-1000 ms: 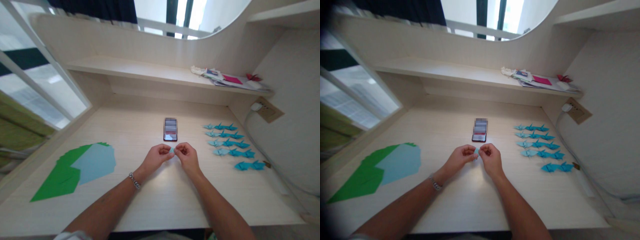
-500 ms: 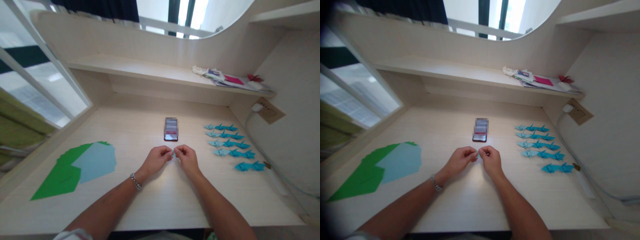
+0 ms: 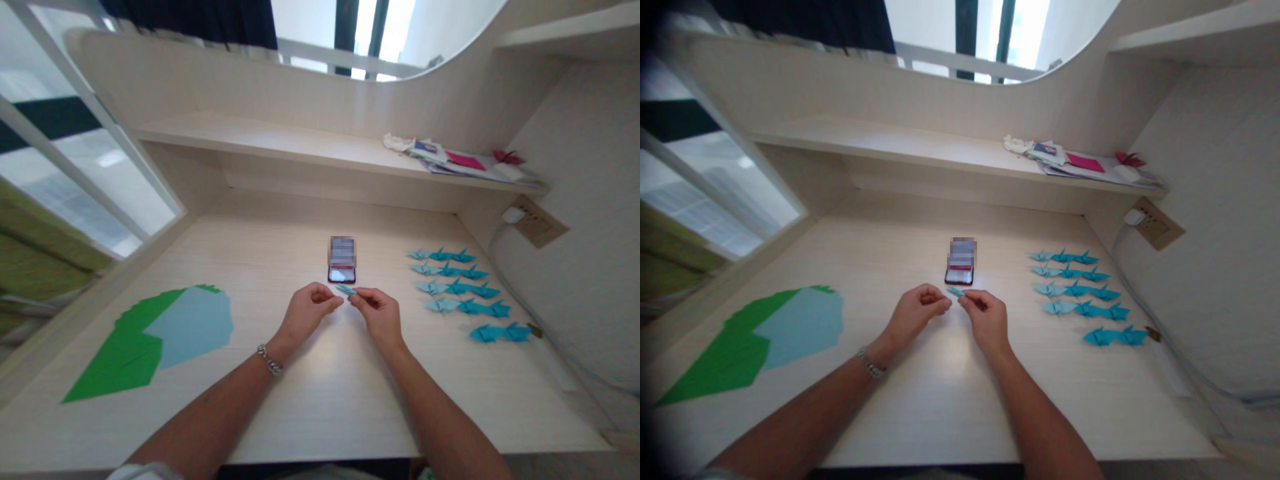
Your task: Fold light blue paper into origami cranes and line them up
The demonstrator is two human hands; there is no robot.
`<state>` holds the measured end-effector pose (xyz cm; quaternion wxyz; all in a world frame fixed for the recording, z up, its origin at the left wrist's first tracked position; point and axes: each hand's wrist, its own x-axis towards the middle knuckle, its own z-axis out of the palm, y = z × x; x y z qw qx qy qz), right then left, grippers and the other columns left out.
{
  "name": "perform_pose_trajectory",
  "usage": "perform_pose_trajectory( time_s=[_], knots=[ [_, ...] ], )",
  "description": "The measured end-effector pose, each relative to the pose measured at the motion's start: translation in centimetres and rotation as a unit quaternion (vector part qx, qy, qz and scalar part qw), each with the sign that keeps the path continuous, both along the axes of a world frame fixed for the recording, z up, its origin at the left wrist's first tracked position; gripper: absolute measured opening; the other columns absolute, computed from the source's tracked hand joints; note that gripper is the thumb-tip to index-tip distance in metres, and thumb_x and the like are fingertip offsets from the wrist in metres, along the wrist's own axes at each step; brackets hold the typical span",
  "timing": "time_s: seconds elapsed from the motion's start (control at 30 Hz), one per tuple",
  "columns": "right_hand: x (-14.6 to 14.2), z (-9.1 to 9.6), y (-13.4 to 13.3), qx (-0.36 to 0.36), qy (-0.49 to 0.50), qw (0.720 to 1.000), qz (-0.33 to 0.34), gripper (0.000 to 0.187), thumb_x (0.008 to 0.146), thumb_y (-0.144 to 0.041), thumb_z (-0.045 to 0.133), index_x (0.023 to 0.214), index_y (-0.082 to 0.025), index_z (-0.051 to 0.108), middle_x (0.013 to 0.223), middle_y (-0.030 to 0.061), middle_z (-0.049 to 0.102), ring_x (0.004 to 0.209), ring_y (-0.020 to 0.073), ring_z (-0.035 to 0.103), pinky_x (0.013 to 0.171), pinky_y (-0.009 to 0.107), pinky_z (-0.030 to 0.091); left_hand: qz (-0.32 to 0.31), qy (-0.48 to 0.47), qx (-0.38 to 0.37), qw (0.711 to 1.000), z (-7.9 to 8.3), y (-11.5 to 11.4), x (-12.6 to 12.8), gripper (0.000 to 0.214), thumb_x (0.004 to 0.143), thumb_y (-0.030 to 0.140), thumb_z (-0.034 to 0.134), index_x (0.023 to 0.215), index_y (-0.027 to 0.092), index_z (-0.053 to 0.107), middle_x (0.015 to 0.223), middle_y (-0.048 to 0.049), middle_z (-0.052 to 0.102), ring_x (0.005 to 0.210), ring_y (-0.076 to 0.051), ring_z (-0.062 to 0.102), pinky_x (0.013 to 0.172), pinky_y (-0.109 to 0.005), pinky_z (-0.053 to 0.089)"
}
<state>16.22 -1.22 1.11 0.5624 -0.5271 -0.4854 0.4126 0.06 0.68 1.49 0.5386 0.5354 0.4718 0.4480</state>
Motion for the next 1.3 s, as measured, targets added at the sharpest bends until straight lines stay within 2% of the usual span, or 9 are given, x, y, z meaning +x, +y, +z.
perform_pose_trajectory(
  time_s=[0.1,0.27,0.53,0.73,0.97,1.17,1.3],
  knots=[
    [-0.5,0.0,-0.3,0.041,-0.002,0.999,0.006,0.017,0.069,-0.03,0.071,0.084,-0.022,0.072,0.093,0.0056,0.07,0.087,0.0212,0.064,0.083,0.037,0.05,-0.021,-0.03,-0.034,0.999,0.0,-0.1,0.2,0.024,0.068,0.035,0.071,0.073,0.013,0.064,0.071,-0.0052,0.068,0.066,-0.014,0.063,0.063,-0.026,0.05],
    [-1.2,0.0,-0.7,0.08,-0.007,0.996,0.043,0.013,0.072,-0.026,0.069,0.085,-0.025,0.073,0.098,0.0051,0.068,0.093,0.0203,0.063,0.087,0.037,0.049,-0.026,-0.076,-0.009,0.997,0.3,-0.3,0.4,0.026,0.069,0.033,0.071,0.085,0.013,0.068,0.082,-0.0063,0.069,0.071,-0.014,0.061,0.067,-0.027,0.051],
    [-0.7,0.8,-0.6,0.051,0.001,0.996,0.07,0.016,0.071,-0.028,0.071,0.087,-0.025,0.074,0.101,0.0053,0.069,0.096,0.0218,0.063,0.091,0.039,0.047,-0.031,-0.094,0.025,0.995,-0.2,-0.3,0.2,0.02,0.07,0.027,0.071,0.086,0.014,0.07,0.097,-0.0094,0.07,0.086,-0.019,0.063,0.084,-0.033,0.048],
    [-0.6,0.9,-0.4,0.038,0.04,0.993,0.106,0.017,0.072,-0.028,0.069,0.088,-0.024,0.074,0.103,0.0052,0.07,0.1,0.0231,0.062,0.095,0.041,0.044,-0.023,-0.091,0.042,0.995,-0.3,-0.2,0.3,0.018,0.069,0.024,0.073,0.083,0.013,0.07,0.101,-0.0109,0.069,0.094,-0.021,0.063,0.089,-0.036,0.046],
    [-0.8,0.4,-0.4,0.045,0.047,0.994,0.087,0.016,0.07,-0.029,0.071,0.084,-0.022,0.074,0.099,0.0064,0.07,0.096,0.0232,0.063,0.09,0.039,0.047,-0.015,-0.109,0.038,0.993,-0.3,-0.5,0.5,0.018,0.066,0.023,0.074,0.081,0.014,0.068,0.096,-0.0089,0.07,0.086,-0.019,0.065,0.083,-0.034,0.05],
    [-0.6,0.3,-0.4,0.031,0.044,0.997,0.053,0.014,0.069,-0.024,0.071,0.082,-0.021,0.074,0.094,0.006,0.07,0.088,0.0212,0.064,0.082,0.036,0.049,-0.011,-0.071,0.054,0.996,0.2,-0.6,0.4,0.019,0.07,0.025,0.071,0.086,0.013,0.069,0.091,-0.0087,0.071,0.083,-0.019,0.065,0.081,-0.033,0.05],
    [-0.6,0.3,-0.4,0.018,0.036,0.998,0.041,0.014,0.068,-0.024,0.071,0.081,-0.019,0.073,0.089,0.0058,0.07,0.083,0.0204,0.063,0.078,0.034,0.049,-0.009,-0.043,0.073,0.996,-0.1,-0.4,0.2,0.019,0.074,0.026,0.068,0.087,0.013,0.069,0.089,-0.0085,0.07,0.082,-0.019,0.064,0.08,-0.033,0.049]
  ],
)
